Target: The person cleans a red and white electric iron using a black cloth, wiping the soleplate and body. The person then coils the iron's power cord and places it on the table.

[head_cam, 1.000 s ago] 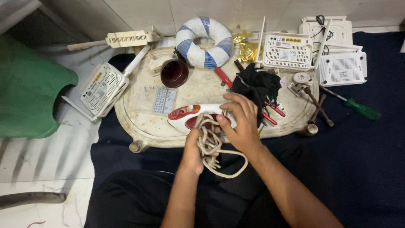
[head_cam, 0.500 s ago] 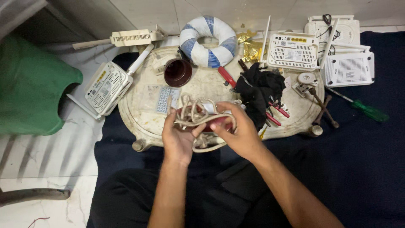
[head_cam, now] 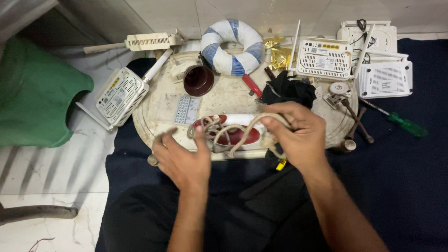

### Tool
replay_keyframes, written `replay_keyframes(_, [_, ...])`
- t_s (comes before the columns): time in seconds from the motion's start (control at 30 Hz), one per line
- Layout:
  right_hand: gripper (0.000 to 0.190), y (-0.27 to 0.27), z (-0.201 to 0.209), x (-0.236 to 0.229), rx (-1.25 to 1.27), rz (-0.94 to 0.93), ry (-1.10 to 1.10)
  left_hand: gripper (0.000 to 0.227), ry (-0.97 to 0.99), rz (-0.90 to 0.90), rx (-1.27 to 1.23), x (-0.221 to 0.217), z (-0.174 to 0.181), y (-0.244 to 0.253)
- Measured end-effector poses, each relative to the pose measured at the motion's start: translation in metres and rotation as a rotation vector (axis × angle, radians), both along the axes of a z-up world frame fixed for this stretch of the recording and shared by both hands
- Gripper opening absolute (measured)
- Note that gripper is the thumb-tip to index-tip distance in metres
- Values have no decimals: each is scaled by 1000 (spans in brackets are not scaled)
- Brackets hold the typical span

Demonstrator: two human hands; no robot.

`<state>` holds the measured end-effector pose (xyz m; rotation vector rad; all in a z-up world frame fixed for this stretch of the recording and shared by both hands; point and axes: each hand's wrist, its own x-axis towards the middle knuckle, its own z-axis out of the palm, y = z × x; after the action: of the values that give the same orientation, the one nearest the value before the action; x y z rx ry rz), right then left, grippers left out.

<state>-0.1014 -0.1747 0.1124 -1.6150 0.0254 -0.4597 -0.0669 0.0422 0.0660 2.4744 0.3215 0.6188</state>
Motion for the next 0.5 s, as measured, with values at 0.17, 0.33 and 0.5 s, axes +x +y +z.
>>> replay_keyframes(0.17, [21, 21, 7, 8, 106, 81, -74, 50, -81, -809, -499, -16, 12, -19])
replay_keyframes(0.33, [21, 7, 18, 15, 244, -102, -272, 38, 308, -754, -622, -8, 4, -22])
replay_keyframes(0.5, [21, 13, 32, 26, 816, 39, -498, 76, 101, -1102, -783, -18, -5, -30])
